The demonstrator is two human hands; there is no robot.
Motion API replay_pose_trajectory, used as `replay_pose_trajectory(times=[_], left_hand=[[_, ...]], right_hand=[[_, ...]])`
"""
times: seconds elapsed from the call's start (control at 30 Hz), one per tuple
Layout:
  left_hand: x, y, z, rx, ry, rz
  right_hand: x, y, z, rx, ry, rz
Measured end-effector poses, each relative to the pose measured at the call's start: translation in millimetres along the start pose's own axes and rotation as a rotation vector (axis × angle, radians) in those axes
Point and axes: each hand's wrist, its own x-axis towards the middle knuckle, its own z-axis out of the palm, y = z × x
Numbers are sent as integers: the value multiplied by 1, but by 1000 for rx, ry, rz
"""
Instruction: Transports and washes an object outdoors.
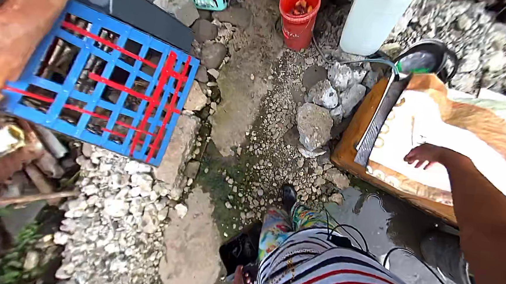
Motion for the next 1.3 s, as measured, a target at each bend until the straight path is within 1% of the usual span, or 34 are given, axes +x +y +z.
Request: replay_pose_trajectory(times=[0.03,0.1,0.17,0.23,0.3,0.37,0.4,0.47,0.53,0.6,0.67,0.73,0.83,0.9,0.93,0.97,1.03,1.07,1.1,1.17,1.23,1.3], left_hand=[[-3,34,14,24,-24,-44],[-8,102,46,72,-41,-64],[29,140,72,24,-55,-38],[69,183,97,-19,-74,-12],[90,246,131,-32,-83,-13],[93,314,162,15,-87,-15],[94,350,176,37,-116,26],[92,425,215,42,-188,116],[88,481,233,70,-171,86],[95,544,264,72,-155,45],[117,592,289,65,-147,41],[142,630,311,86,-128,40],[147,719,361,122,-92,68],[141,780,402,190,-32,69],[138,806,421,237,-10,67],[144,832,437,234,-22,89],[170,890,495,171,-80,120],[166,918,511,180,-77,101],[154,947,529,204,-70,89],[125,1009,575,210,-69,84],[111,1067,619,191,-101,122],[109,1118,658,211,-155,196]], right_hand=[[19,-34,-17,-54,53,-104],[33,-120,-49,-91,121,-282],[49,-202,-74,-95,134,-400],[76,-272,-94,-87,168,-464],[110,-328,-119,-88,207,-465],[152,-353,-143,-133,240,-463],[164,-361,-149,-146,245,-445],[159,-399,-169,-185,211,-317],[158,-401,-168,-213,122,-187],[172,-415,-182,-162,89,-105],[186,-427,-197,-61,86,-1],[201,-433,-213,12,90,96],[232,-474,-250,82,79,188],[264,-501,-275,135,80,247],[280,-517,-285,166,78,257],[299,-540,-294,201,86,238],[345,-612,-330,246,115,162],[360,-644,-338,224,91,144],[376,-676,-353,180,48,117],[418,-758,-401,47,1,0],[453,-847,-454,-51,11,-111],[489,-920,-506,-54,59,-211]])
